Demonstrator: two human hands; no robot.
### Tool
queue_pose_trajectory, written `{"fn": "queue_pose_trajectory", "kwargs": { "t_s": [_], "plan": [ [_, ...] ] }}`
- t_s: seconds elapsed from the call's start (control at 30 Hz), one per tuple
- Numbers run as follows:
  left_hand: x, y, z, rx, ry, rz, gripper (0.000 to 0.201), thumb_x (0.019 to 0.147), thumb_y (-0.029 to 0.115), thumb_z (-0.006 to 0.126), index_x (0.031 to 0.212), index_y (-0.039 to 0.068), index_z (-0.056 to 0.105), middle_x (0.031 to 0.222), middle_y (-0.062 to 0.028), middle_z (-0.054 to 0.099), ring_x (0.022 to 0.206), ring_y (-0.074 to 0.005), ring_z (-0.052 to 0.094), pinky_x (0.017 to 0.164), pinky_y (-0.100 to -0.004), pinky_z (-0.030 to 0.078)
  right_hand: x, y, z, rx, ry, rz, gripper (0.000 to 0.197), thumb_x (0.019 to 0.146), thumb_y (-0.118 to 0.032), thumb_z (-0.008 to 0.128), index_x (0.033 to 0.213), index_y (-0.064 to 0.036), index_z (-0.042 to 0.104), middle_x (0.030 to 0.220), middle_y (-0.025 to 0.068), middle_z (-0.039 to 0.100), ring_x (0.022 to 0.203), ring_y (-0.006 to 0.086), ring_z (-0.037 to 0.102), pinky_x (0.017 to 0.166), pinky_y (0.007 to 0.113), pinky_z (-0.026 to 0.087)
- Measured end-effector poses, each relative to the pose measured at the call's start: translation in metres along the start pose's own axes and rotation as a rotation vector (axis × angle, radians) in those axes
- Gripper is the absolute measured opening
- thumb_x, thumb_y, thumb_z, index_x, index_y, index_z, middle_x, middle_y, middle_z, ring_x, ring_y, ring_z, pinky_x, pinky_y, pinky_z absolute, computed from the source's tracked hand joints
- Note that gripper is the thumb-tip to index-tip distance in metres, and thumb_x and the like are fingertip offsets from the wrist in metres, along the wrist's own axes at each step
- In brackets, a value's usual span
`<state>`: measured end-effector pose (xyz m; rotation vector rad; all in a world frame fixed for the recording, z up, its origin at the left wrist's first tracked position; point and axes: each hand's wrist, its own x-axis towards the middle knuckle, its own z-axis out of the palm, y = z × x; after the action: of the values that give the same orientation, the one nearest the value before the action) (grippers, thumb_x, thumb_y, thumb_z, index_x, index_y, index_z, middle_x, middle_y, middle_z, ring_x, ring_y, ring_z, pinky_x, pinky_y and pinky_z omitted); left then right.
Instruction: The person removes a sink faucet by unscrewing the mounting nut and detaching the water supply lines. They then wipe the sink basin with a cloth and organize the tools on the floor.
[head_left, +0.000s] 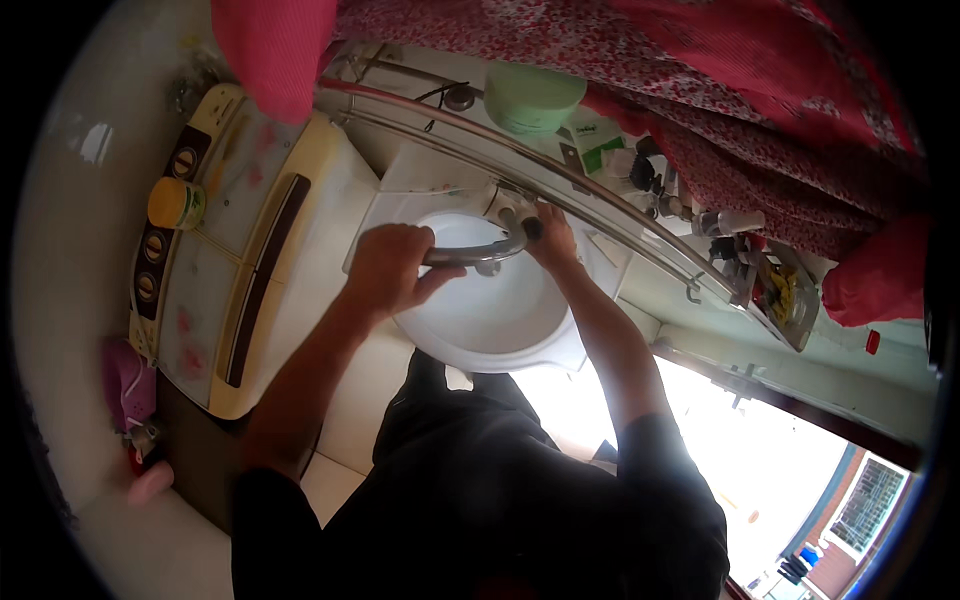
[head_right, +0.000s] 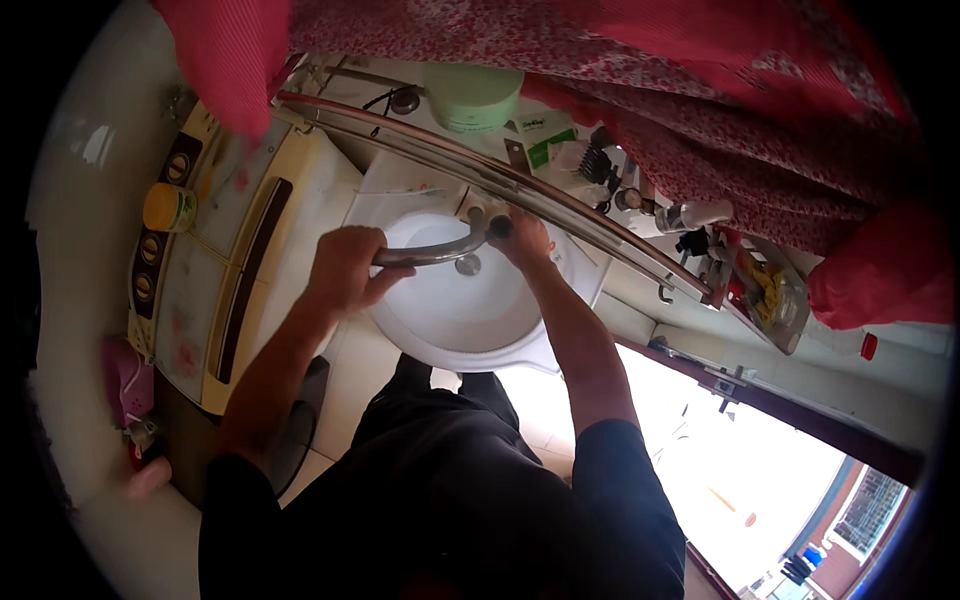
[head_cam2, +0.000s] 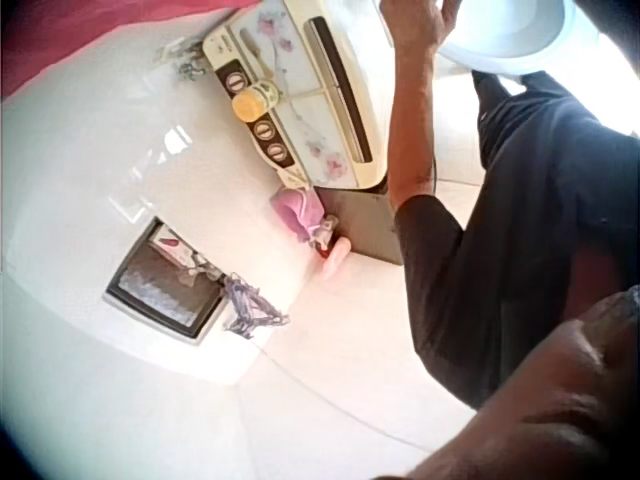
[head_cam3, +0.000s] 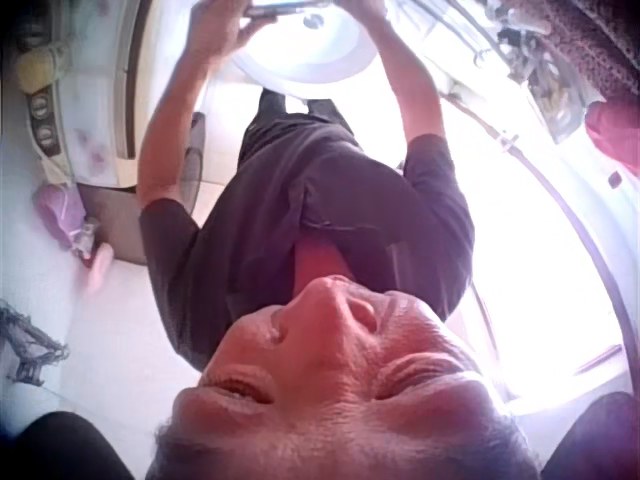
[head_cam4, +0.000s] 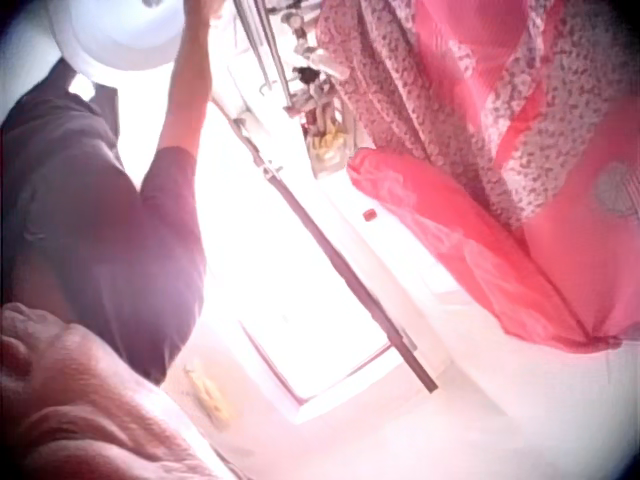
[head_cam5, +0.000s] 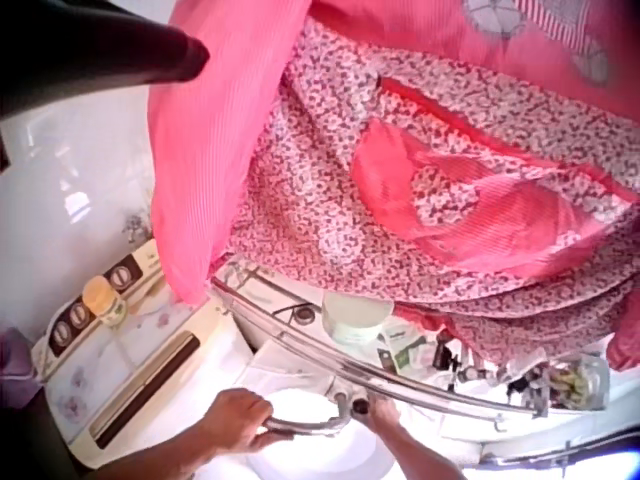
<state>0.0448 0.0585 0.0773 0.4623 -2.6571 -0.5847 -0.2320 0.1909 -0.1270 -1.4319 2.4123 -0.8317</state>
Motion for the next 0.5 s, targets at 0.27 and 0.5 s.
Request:
{"fn": "queue_pose_trajectory", "kwargs": {
  "t_s": [0.27,0.5],
  "plan": [
    [-0.054,0.108,0.069,-0.664,0.07,-0.879,0.036,0.093,0.022,0.072,0.069,0.004,0.051,0.058,0.0016,0.043,0.053,-0.013,0.039,0.052,-0.0331,0.035,-0.001,-0.021,0.016,0.139,-0.011,0.082,0.083,0.067,-0.032,0.086,0.139,-0.0114,0.05,0.129,0.0244,0.058,0.117,0.0434,0.058,0.096,0.051,0.051],
    [0.057,0.159,0.105,-2.374,0.244,-0.952,0.033,0.103,0.022,0.054,0.073,0.011,0.046,0.081,-0.0026,0.049,0.096,-0.0211,0.051,0.104,-0.038,0.036,0.009,-0.019,0.0,0.028,-0.275,0.223,0.052,0.074,-0.03,0.076,0.116,-0.0028,0.063,0.114,0.0224,0.065,0.113,0.0404,0.06,0.098,0.048,0.048]
  ]
}}
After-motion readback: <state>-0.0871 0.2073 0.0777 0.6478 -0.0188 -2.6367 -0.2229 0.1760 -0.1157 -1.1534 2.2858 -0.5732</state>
